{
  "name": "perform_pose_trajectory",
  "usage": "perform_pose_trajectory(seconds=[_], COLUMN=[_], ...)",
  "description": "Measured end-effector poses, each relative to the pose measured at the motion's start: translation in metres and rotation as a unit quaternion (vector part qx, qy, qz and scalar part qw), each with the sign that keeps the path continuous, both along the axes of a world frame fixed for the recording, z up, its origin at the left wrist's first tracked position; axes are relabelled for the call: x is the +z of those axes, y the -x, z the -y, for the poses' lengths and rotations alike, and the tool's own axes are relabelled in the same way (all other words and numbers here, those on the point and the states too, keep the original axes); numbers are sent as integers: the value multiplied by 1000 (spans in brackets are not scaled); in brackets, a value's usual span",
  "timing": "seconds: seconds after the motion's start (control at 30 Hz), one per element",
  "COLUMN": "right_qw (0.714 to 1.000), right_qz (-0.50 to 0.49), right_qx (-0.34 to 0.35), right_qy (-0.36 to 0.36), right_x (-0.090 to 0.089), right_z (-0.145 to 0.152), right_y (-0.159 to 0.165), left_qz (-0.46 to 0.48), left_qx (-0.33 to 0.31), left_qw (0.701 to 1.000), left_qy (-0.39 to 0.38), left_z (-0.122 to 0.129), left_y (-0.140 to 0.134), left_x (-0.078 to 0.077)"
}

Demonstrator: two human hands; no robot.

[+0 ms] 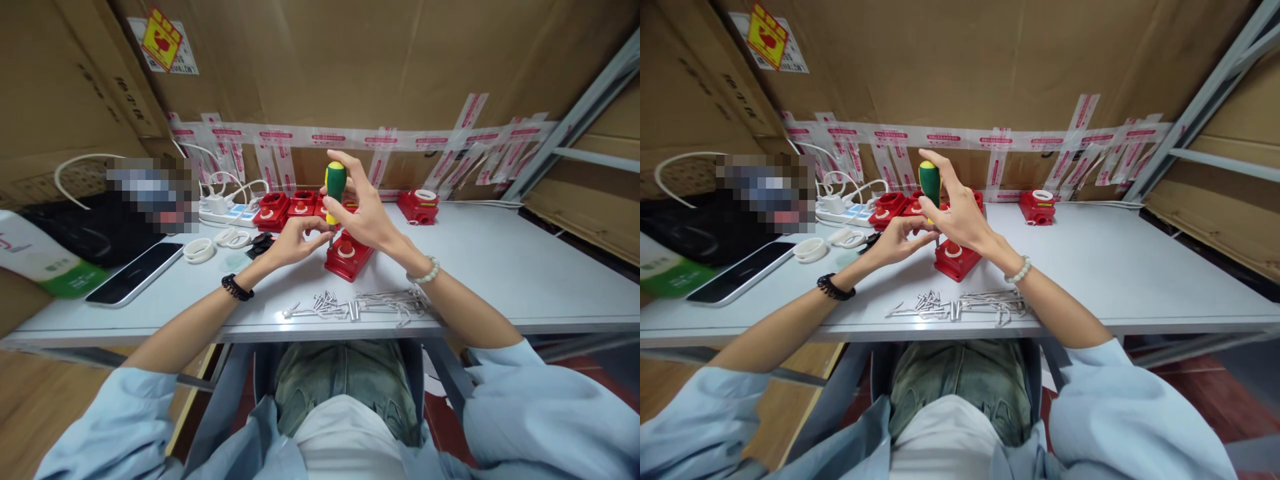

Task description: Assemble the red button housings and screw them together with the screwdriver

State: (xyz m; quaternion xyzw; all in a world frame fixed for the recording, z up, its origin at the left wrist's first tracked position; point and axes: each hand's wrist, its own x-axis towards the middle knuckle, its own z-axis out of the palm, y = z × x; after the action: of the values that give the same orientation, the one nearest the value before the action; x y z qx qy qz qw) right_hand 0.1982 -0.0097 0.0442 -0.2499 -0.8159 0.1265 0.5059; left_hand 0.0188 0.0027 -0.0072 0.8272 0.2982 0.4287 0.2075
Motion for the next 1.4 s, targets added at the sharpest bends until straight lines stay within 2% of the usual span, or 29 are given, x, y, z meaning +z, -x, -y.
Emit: perform_pose_trajectory(seconds=[0.1, 0.23, 0.3, 0.4, 0.53, 0.6, 0.73, 0.8, 0.97, 1.03, 1.1, 1.23, 1.3, 1.4], right_qw=[999, 999, 998, 999, 999, 1000, 999, 998, 998, 998, 999, 998, 999, 999], right_qz=[7, 6, 7, 22, 29, 17, -12, -9, 16, 17, 7, -13, 3, 25], right_qx=[26, -45, -58, -23, 30, 14, -52, -61, 41, 52, 15, -63, -45, 38], right_qy=[26, 3, -10, 0, 25, 21, -5, -8, 34, 43, 32, -5, 0, 29], right_x=[1, -1, 0, 3, 8, 6, 1, 1, 8, 9, 6, 2, 3, 7], right_z=[-1, 0, 1, 2, 0, -3, -4, -2, -1, -3, -6, -5, -3, -3], right_y=[-1, 2, 2, -2, -8, -8, -2, -2, -9, -10, -8, -3, -4, -9], left_qz=[-9, 25, 43, 36, 11, 17, 64, 72, 32, 28, 36, 72, 79, 73], left_qx=[8, 44, 55, 45, -6, -4, 49, 52, -8, -28, -16, 47, 43, 5], left_qw=[1000, 999, 998, 998, 998, 998, 996, 996, 998, 997, 997, 995, 995, 995], left_qy=[-4, -1, 4, 23, 60, 61, 31, 29, 54, 61, 61, 46, 49, 65], left_z=[1, 1, 1, 2, 4, 4, 3, 3, 5, 6, 5, 5, 6, 7], left_y=[-1, -7, -9, -9, -6, -7, -12, -13, -9, -8, -9, -14, -14, -12], left_x=[1, -3, -5, -4, 0, -1, -6, -6, -1, 0, -2, -5, -4, -1])
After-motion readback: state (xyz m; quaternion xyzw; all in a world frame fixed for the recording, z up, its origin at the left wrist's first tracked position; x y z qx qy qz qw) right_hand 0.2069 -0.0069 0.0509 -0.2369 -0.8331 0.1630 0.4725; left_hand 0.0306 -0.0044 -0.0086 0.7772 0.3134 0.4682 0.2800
